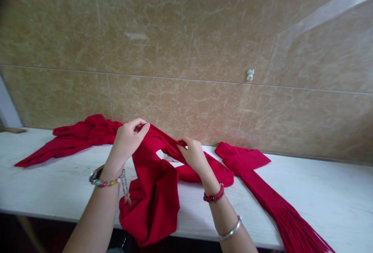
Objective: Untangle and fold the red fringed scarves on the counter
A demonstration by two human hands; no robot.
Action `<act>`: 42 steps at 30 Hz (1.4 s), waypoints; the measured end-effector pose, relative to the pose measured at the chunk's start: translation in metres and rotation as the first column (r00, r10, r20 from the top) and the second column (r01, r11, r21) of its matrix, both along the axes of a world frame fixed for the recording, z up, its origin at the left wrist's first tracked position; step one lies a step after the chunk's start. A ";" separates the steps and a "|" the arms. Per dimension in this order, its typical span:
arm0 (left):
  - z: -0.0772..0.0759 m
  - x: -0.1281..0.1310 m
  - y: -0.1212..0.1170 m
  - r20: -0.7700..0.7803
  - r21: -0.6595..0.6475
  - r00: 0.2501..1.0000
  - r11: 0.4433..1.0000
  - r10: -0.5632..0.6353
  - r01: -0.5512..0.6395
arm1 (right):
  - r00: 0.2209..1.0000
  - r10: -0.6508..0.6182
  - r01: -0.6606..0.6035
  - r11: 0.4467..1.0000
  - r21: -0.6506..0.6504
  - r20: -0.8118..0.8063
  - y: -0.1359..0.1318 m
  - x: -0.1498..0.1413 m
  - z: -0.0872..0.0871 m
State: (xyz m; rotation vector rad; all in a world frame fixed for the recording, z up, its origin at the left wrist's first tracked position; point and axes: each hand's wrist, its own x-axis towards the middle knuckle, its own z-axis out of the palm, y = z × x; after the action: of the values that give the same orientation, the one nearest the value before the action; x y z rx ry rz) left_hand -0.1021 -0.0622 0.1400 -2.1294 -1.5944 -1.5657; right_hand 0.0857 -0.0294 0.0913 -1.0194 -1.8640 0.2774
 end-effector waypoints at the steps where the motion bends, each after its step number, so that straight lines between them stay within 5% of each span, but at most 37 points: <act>1: 0.000 -0.003 0.001 -0.027 -0.025 1.000 1.000 0.012 -0.013 | 0.999 0.005 -0.005 1.000 0.010 -0.054 0.001 0.002 0.000; 4: -0.001 -0.006 0.001 -0.119 -0.198 0.977 0.969 -0.174 0.149 | 0.985 0.091 -0.093 0.996 -0.007 -0.149 -0.002 0.007 0.004; 8: -0.003 0.004 -0.004 -0.082 -0.370 0.876 0.831 -0.475 0.416 | 0.964 0.194 -0.212 0.974 -0.085 -0.183 -0.010 0.007 0.011; 12: -0.008 0.018 -0.006 -0.030 -0.374 0.834 0.780 -0.551 0.502 | 0.955 0.162 -0.189 0.978 -0.088 -0.249 -0.013 0.004 0.013; 18: -0.009 0.021 0.002 -0.004 -0.238 0.878 0.853 -0.479 0.465 | 0.984 0.041 -0.041 0.999 -0.001 -0.175 -0.014 0.006 0.013; 22: -0.007 0.015 0.007 0.083 -0.161 0.907 0.893 -0.413 0.421 | 0.997 -0.059 0.068 0.979 0.190 -0.052 -0.027 0.003 0.016; 27: -0.011 0.014 0.011 0.122 -0.146 0.910 0.900 -0.397 0.412 | 0.937 0.134 -0.223 0.941 0.255 0.324 -0.043 -0.006 0.019; 30: -0.011 0.017 0.010 0.123 -0.129 0.920 0.913 -0.372 0.387 | 0.889 0.054 -0.183 0.952 0.246 0.454 -0.040 -0.012 0.013; 35: -0.009 0.014 0.012 0.125 -0.062 0.953 0.957 -0.275 0.284 | 0.852 0.017 -0.178 0.949 0.260 0.523 -0.031 -0.012 0.008; 39: -0.012 -0.012 0.031 0.269 0.041 0.961 0.998 -0.063 0.054 | 0.863 0.140 -0.290 0.924 0.249 0.486 -0.040 0.008 0.020; 42: -0.014 -0.034 0.043 0.382 0.082 0.923 0.993 0.047 -0.084 | 0.825 0.278 -0.378 0.919 0.114 0.491 -0.050 0.027 0.031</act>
State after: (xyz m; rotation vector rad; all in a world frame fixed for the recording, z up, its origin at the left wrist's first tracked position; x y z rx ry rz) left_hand -0.1361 -0.0197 0.1258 -1.7811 -1.6240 -2.0846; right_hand 0.1128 -0.0792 0.1223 -0.6444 -2.4583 0.0300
